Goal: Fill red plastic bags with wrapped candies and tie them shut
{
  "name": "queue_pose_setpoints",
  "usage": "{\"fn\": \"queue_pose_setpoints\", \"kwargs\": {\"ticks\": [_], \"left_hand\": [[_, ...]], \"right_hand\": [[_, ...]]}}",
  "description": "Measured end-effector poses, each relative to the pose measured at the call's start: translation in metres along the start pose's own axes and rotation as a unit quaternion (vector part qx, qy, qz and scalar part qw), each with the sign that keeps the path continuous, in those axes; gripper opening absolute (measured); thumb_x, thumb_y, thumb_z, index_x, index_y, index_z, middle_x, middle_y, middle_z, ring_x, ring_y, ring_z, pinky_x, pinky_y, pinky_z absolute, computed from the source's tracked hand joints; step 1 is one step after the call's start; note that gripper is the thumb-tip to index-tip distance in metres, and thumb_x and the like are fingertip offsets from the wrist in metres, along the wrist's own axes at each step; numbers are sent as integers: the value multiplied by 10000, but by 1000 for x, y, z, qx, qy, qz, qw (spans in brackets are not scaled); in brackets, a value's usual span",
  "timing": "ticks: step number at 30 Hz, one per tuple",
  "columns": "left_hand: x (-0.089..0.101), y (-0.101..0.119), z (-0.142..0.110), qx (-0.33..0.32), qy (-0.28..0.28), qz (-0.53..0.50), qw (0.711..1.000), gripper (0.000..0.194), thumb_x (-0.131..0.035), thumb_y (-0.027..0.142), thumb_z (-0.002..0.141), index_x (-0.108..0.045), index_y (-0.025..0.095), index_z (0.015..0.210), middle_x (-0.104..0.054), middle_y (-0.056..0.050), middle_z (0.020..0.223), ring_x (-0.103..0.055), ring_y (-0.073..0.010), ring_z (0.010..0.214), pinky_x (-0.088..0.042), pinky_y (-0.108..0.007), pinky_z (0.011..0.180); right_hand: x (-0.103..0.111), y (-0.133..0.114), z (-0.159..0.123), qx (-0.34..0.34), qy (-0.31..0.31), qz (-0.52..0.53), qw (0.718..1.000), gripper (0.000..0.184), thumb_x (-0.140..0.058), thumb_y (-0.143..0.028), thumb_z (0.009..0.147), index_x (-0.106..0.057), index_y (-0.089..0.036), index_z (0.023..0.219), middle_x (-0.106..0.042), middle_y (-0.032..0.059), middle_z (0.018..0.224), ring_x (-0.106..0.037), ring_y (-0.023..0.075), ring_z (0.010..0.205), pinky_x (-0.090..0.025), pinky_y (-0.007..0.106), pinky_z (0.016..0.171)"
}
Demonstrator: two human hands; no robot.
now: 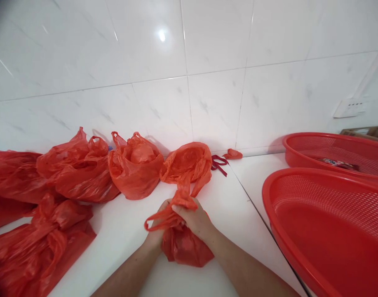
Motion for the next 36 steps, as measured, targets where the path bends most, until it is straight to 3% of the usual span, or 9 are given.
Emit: {"fn": "queue_pose_setpoints", "kwargs": {"ticks": [3,7,13,17,20,24,28,31,36], "left_hand": [[-3,13,-12,-91,39,15,995,516,-695,336,749,-496,244,1216,-696,-56,1018,-570,-280,1165,-447,-376,963],[-12,26,-20,-167,1,70,983,622,-739,317,717,-488,236,1280,-595,-88,1259,-357,-261,1352,-320,-346,1090],[6,7,-10,-31,66,18,997,410,-580,509,809,-637,173,1037,-713,-113,955,-593,-311,1103,-459,-411,926],[6,7,-7,-31,36,15,999,396,-550,520,816,-646,144,739,-716,-115,798,-665,-280,889,-505,-388,815],[3,10,-7,-39,22,18,999,378,-549,488,821,-655,141,713,-716,-108,802,-670,-248,813,-513,-366,775],[4,12,-7,-48,45,29,997,244,-628,377,782,-672,154,871,-714,-75,858,-663,-219,786,-516,-332,724],[8,15,-8,-75,90,57,991,270,-608,370,809,-630,174,994,-700,-57,929,-653,-194,805,-507,-308,732],[5,22,-14,-141,104,129,976,244,-562,372,853,-619,185,999,-684,-50,980,-632,-178,865,-483,-292,791],[-8,21,-22,-195,64,242,948,278,-450,374,923,-625,201,1052,-658,-57,1047,-590,-184,958,-452,-300,853]], "right_hand": [[14,13,4,-44,75,-7,996,332,-582,-477,814,-533,-205,630,-369,-70,420,-311,88,402,-234,247,426],[19,13,4,-5,90,0,996,224,-601,-430,813,-617,-209,783,-475,-48,523,-405,109,482,-306,254,477],[4,12,-2,6,-33,7,999,233,-590,-383,829,-584,-231,1005,-511,-60,558,-415,103,491,-317,236,484],[4,16,2,-4,-88,124,988,422,-421,-508,898,-506,-217,1192,-575,-29,610,-421,98,476,-331,238,511],[9,20,6,-15,-87,161,983,504,-348,-581,902,-562,-194,1143,-545,-28,588,-400,88,467,-325,233,509],[11,17,6,-14,-88,97,991,386,-703,-354,745,-590,-216,1087,-598,-37,715,-527,95,595,-415,228,593],[12,14,7,-6,-63,33,997,440,-702,-206,691,-538,-240,1099,-647,12,1018,-614,174,911,-477,308,799],[20,11,8,31,15,-99,995,356,-641,-186,701,-549,-233,1042,-661,5,924,-618,174,841,-478,294,740],[26,0,-1,83,110,-302,943,138,-560,-223,759,-611,-245,885,-657,-14,755,-591,159,679,-436,271,648]]}}
Point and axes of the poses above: each hand's wrist, its own z-axis towards the middle knuckle, its own x-axis out of the back of the hand, y = z × x, the point moved 6 cm from there along z, towards the middle knuckle
